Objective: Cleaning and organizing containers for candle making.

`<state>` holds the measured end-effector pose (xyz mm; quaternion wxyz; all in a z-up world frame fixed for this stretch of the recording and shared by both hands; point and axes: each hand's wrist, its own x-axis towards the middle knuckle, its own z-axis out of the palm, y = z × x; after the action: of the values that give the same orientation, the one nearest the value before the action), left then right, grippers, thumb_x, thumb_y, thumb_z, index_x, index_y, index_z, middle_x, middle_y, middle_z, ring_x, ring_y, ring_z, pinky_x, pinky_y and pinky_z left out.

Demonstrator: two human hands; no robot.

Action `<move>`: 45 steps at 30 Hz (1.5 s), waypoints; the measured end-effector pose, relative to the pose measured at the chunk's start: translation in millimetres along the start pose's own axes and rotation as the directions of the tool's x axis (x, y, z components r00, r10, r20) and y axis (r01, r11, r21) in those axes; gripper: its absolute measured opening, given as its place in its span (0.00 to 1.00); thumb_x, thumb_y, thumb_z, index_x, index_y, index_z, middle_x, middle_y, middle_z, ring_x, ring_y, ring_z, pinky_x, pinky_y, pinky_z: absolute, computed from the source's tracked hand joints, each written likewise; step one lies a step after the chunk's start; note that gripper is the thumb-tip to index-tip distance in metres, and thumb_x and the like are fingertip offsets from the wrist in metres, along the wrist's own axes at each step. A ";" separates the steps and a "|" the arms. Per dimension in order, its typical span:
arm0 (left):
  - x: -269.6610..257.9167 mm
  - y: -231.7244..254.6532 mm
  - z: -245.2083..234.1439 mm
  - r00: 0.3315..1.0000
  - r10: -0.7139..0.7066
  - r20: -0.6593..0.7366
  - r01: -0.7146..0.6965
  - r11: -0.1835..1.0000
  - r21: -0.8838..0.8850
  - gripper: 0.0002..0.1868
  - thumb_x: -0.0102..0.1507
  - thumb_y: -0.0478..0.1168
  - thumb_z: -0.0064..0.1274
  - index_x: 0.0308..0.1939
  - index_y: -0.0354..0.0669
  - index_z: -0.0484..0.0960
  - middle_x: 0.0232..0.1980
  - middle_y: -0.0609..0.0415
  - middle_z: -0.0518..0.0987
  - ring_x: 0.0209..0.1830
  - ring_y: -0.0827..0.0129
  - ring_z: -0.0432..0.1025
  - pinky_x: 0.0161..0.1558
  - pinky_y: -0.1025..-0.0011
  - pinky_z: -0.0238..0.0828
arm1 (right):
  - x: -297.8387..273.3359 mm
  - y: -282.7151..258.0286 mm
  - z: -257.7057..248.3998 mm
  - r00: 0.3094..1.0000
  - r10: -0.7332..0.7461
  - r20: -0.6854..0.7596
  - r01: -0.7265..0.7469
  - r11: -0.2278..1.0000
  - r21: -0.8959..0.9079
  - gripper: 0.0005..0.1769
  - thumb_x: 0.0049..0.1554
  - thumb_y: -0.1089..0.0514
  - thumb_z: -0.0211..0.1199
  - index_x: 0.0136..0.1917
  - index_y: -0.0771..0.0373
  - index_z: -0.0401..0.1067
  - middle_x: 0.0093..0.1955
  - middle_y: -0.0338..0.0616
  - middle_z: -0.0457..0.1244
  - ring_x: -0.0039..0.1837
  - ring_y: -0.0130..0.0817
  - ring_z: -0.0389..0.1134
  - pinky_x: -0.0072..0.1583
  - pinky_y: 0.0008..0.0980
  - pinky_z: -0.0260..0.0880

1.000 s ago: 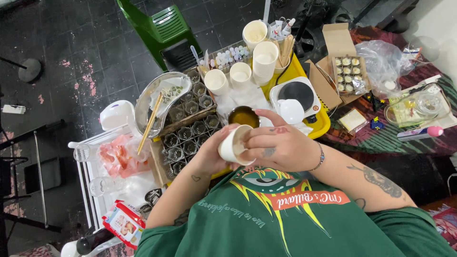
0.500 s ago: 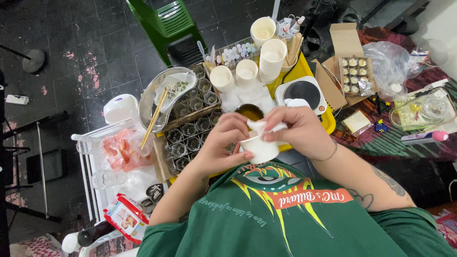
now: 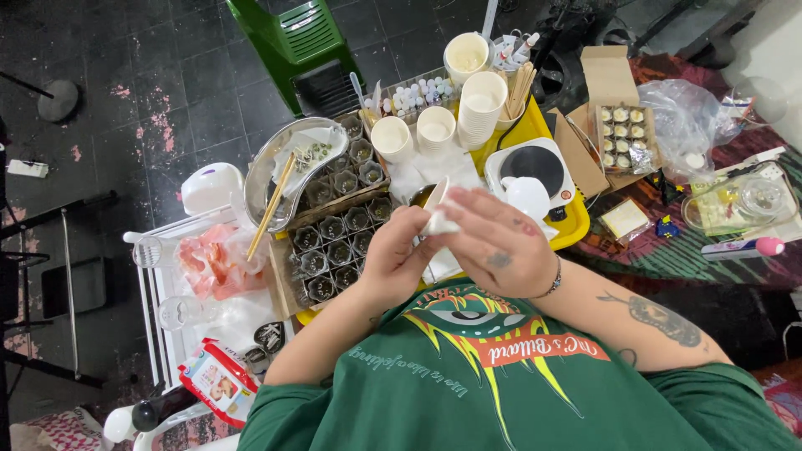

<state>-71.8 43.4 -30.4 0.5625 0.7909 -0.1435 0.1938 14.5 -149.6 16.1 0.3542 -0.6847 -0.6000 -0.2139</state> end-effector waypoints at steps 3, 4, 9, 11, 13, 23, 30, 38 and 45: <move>2.8 -1.6 0.0 0.989 0.150 -0.001 -0.150 0.987 -0.059 0.14 0.64 0.28 0.58 0.52 0.41 0.75 0.47 0.52 0.76 0.48 0.59 0.71 0.56 0.60 0.63 | -7.5 3.5 1.9 0.970 0.236 -0.061 -0.220 0.955 0.197 0.20 0.58 0.62 0.66 0.64 0.63 0.72 0.68 0.53 0.65 0.73 0.51 0.67 0.76 0.43 0.66; 5.0 -2.7 -1.9 0.989 0.150 0.002 -0.150 0.987 -0.061 0.14 0.64 0.28 0.58 0.52 0.41 0.75 0.47 0.52 0.76 0.48 0.59 0.71 0.56 0.60 0.63 | -14.3 6.8 4.3 0.969 0.239 -0.062 -0.223 0.955 0.195 0.20 0.58 0.62 0.66 0.64 0.63 0.72 0.68 0.53 0.65 0.73 0.51 0.67 0.76 0.43 0.66; 18.9 1.4 -15.7 0.856 0.476 0.199 -0.513 0.826 0.231 0.17 0.59 0.33 0.60 0.50 0.56 0.80 0.46 0.66 0.79 0.50 0.71 0.74 0.56 0.60 0.51 | -44.7 24.5 24.0 0.730 0.579 0.362 -0.405 -0.061 0.912 0.31 0.62 0.51 0.62 0.72 0.71 0.67 0.69 0.53 0.65 0.69 0.43 0.68 0.69 0.38 0.69; 27.2 18.1 -22.1 0.804 0.552 0.221 -0.591 0.708 0.386 0.18 0.59 0.39 0.61 0.51 0.64 0.81 0.46 0.70 0.78 0.50 0.75 0.73 0.55 0.61 0.48 | -43.4 24.1 27.3 0.696 0.543 0.470 -0.338 -0.330 0.881 0.32 0.62 0.48 0.61 0.71 0.72 0.66 0.68 0.55 0.66 0.68 0.44 0.69 0.69 0.40 0.69; 33.8 25.8 -28.6 0.741 0.619 0.262 -0.649 0.557 0.519 0.18 0.60 0.45 0.62 0.53 0.73 0.82 0.46 0.73 0.76 0.50 0.79 0.72 0.54 0.63 0.46 | -45.5 25.3 30.6 0.672 0.484 0.560 -0.243 -0.570 0.785 0.33 0.63 0.45 0.60 0.70 0.73 0.65 0.67 0.56 0.66 0.66 0.45 0.70 0.68 0.42 0.70; 45.6 -45.5 -44.5 0.956 0.287 -0.066 -0.149 0.666 0.731 0.14 0.61 0.31 0.55 0.48 0.54 0.83 0.47 0.61 0.81 0.59 0.64 0.74 0.61 0.58 0.56 | -60.5 24.0 -22.3 0.494 0.642 0.586 -0.504 -0.338 0.795 0.12 0.62 0.69 0.60 0.60 0.71 0.73 0.56 0.52 0.69 0.57 0.40 0.72 0.59 0.37 0.72; 48.6 -173.7 -17.7 0.979 0.092 -0.181 0.093 0.589 0.802 0.16 0.62 0.29 0.52 0.51 0.49 0.84 0.48 0.57 0.81 0.65 0.57 0.71 0.63 0.55 0.56 | -133.0 27.8 -70.0 0.471 0.859 0.200 -0.600 0.146 0.786 0.09 0.61 0.77 0.59 0.53 0.71 0.74 0.54 0.46 0.68 0.58 0.33 0.70 0.61 0.31 0.70; 58.1 -186.3 -12.6 0.993 -0.046 -0.106 0.113 0.589 0.801 0.14 0.62 0.43 0.61 0.50 0.45 0.80 0.45 0.52 0.78 0.57 0.54 0.71 0.52 0.53 0.54 | -148.8 39.7 -82.6 0.364 0.929 0.071 -0.535 0.146 0.832 0.10 0.62 0.73 0.60 0.57 0.70 0.73 0.56 0.47 0.69 0.58 0.31 0.71 0.64 0.31 0.71; 80.9 -182.4 22.2 0.987 0.091 0.132 -0.157 0.386 0.909 0.23 0.57 0.35 0.54 0.57 0.47 0.77 0.49 0.54 0.79 0.50 0.58 0.75 0.51 0.61 0.67 | -148.8 58.7 -85.6 0.298 0.946 0.128 -0.646 0.102 0.756 0.10 0.64 0.71 0.60 0.58 0.70 0.74 0.54 0.43 0.68 0.55 0.27 0.70 0.60 0.29 0.72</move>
<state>84.1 81.2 -151.1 0.0149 0.9619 -0.0890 0.2583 54.9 -314.6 -47.8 0.7479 -0.6485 -0.0557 0.1303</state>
